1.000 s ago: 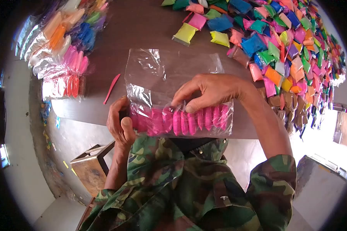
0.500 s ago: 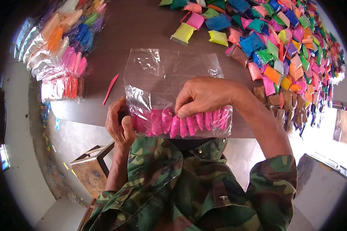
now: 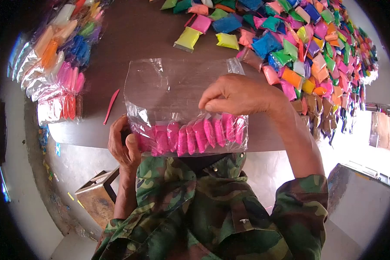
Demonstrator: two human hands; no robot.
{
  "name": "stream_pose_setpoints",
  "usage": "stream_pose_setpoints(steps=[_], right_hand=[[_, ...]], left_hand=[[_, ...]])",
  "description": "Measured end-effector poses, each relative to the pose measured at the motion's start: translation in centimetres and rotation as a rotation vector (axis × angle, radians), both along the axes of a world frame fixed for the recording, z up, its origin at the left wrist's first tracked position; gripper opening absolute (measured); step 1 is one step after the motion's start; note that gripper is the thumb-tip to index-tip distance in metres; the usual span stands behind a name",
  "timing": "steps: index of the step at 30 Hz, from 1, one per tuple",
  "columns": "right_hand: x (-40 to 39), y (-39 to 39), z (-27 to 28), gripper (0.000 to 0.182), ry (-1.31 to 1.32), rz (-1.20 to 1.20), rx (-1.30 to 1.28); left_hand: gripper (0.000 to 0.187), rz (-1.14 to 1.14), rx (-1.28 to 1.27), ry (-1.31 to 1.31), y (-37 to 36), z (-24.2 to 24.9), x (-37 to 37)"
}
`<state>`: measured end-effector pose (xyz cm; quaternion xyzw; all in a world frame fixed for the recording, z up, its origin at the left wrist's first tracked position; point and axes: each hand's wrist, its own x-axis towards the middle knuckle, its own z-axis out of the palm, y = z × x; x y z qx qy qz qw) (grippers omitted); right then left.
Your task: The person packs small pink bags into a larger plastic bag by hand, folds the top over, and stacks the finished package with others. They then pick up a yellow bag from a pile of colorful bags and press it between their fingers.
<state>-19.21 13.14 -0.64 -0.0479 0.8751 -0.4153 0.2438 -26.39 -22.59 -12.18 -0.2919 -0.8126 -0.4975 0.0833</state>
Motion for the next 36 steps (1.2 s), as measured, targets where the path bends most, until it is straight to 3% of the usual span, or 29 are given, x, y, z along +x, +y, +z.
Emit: stream_pose_setpoints(steps=[5, 8, 11, 13, 14, 17, 21, 24, 27, 30, 36], right_hand=[[0.5, 0.5, 0.8, 0.031, -0.138, 0.015, -0.049], [0.7, 0.1, 1.0, 0.035, -0.216, -0.092, -0.058], [1.4, -0.9, 1.7, 0.038, -0.118, -0.127, 0.087], [2.7, -2.0, 2.7, 0.034, 0.119, -0.255, 0.199], [3.6, -2.4, 3.0, 0.033, 0.235, -0.323, 0.256], [6.3, -2.9, 1.8, 0.03, 0.808, -0.589, 0.096], [11.5, -3.8, -0.3, 0.035, 0.909, -0.943, 0.285], [15.6, -6.4, -5.1, 0.045, 0.84, -1.116, 0.279], [18.1, -10.2, -7.0, 0.054, 0.712, -1.246, 0.147], [18.7, -11.6, -7.5, 0.059, 0.63, -1.316, 0.034], [18.1, -11.2, -7.4, 0.049, 0.61, -1.274, -0.112]], left_hand=[[0.054, 0.007, -0.023, 0.096, 0.2, -0.3, -0.1], [0.055, 0.009, 0.005, 0.05, 0.4, 0.0, -0.1], [0.058, 0.0, 0.108, -0.147, 0.3, 1.0, 0.3], [0.056, -0.008, 0.265, -0.324, 0.3, 1.6, 0.3], [0.051, -0.006, 0.247, -0.29, -0.2, 2.0, -0.2], [0.046, -0.027, 0.093, -0.028, 0.3, 4.9, -2.1], [0.031, -0.255, -0.242, 0.045, 6.6, 13.8, -3.9], [0.029, -0.539, -0.36, -0.12, 12.6, 14.9, -4.8], [0.028, -0.883, -0.75, -0.266, 17.6, 13.5, -6.2], [0.027, -1.144, -0.777, -0.344, 20.3, 10.6, -5.7], [0.033, -1.148, -0.936, -0.82, 22.3, 10.0, -4.5]])
